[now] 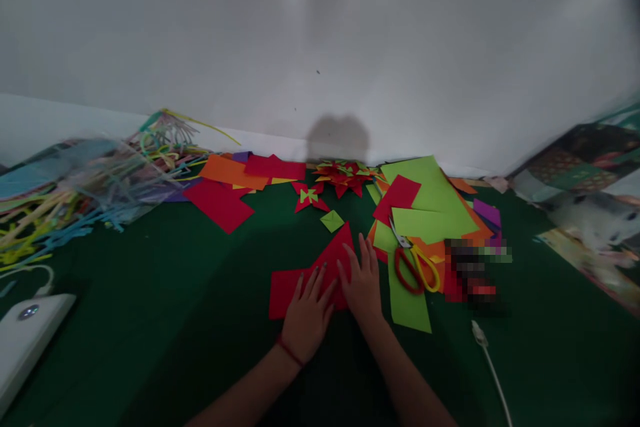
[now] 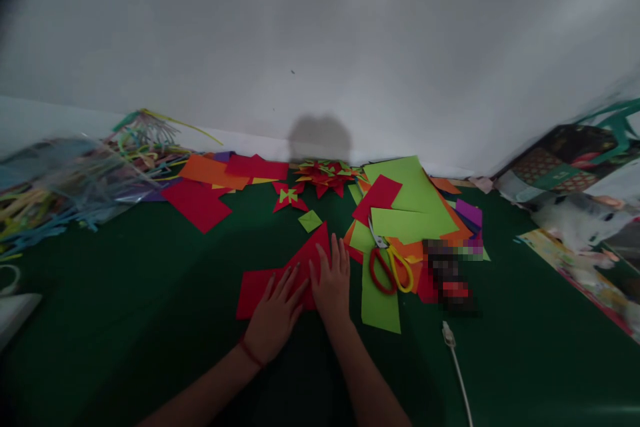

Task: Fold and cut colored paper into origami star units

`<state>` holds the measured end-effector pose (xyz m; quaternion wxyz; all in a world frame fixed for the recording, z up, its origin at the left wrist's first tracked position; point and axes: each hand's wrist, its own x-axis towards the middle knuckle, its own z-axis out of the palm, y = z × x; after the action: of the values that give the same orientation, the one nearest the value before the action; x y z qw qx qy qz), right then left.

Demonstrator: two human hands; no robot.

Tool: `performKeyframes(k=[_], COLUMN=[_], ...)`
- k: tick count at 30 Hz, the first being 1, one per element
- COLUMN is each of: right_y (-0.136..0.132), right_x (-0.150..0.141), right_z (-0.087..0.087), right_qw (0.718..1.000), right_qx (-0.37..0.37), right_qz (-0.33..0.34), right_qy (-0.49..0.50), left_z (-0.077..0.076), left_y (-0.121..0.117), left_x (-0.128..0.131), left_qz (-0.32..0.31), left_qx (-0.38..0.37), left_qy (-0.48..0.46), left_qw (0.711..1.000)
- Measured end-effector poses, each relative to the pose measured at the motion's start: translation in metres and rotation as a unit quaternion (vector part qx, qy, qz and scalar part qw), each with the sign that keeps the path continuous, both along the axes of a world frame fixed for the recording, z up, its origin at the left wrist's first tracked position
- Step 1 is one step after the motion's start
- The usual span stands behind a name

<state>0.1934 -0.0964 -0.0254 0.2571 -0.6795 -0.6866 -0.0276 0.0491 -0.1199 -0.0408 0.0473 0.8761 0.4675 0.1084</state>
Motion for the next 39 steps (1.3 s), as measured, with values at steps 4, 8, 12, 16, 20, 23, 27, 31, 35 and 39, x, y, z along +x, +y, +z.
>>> performKeyframes(k=[4, 8, 12, 16, 20, 23, 27, 31, 35, 39], right_y=[0.013, 0.014, 0.015, 0.015, 0.014, 0.011, 0.005, 0.0, -0.007, -0.018], right_x=[-0.007, -0.006, -0.003, -0.004, -0.001, 0.004, 0.009, 0.01, 0.012, 0.015], right_z=[-0.008, -0.017, -0.019, -0.019, -0.016, -0.011, -0.003, 0.001, 0.003, 0.006], right_qw=[0.999, 0.997, 0.996, 0.996, 0.994, 0.983, 0.965, 0.961, 0.96, 0.946], right_qx=[-0.027, -0.072, -0.088, -0.083, -0.071, -0.034, 0.049, 0.093, 0.085, 0.058], right_qz=[-0.004, -0.017, -0.021, -0.018, -0.009, -0.023, -0.036, -0.028, -0.043, -0.096], right_qy=[-0.028, -0.032, -0.021, 0.011, 0.079, 0.177, 0.255, 0.261, 0.263, 0.304], left_z=[-0.002, -0.002, 0.002, 0.004, -0.001, 0.0, 0.013, 0.032, 0.04, 0.046], left_y=[0.0, 0.002, 0.005, 0.007, 0.007, 0.011, 0.027, 0.044, 0.052, 0.053], left_x=[0.002, -0.001, -0.018, -0.043, -0.055, -0.058, -0.061, -0.057, -0.052, -0.052], left_qz=[0.003, -0.001, 0.023, 0.061, 0.07, 0.08, 0.077, 0.126, 0.092, 0.054], left_qx=[-0.01, -0.026, -0.025, -0.001, -0.005, -0.044, -0.118, -0.212, -0.295, -0.324], left_qy=[0.016, 0.021, 0.023, 0.028, 0.023, 0.003, -0.036, -0.044, -0.073, -0.095], left_qw=[1.0, 0.999, 0.999, 0.998, 0.997, 0.996, 0.989, 0.968, 0.948, 0.94])
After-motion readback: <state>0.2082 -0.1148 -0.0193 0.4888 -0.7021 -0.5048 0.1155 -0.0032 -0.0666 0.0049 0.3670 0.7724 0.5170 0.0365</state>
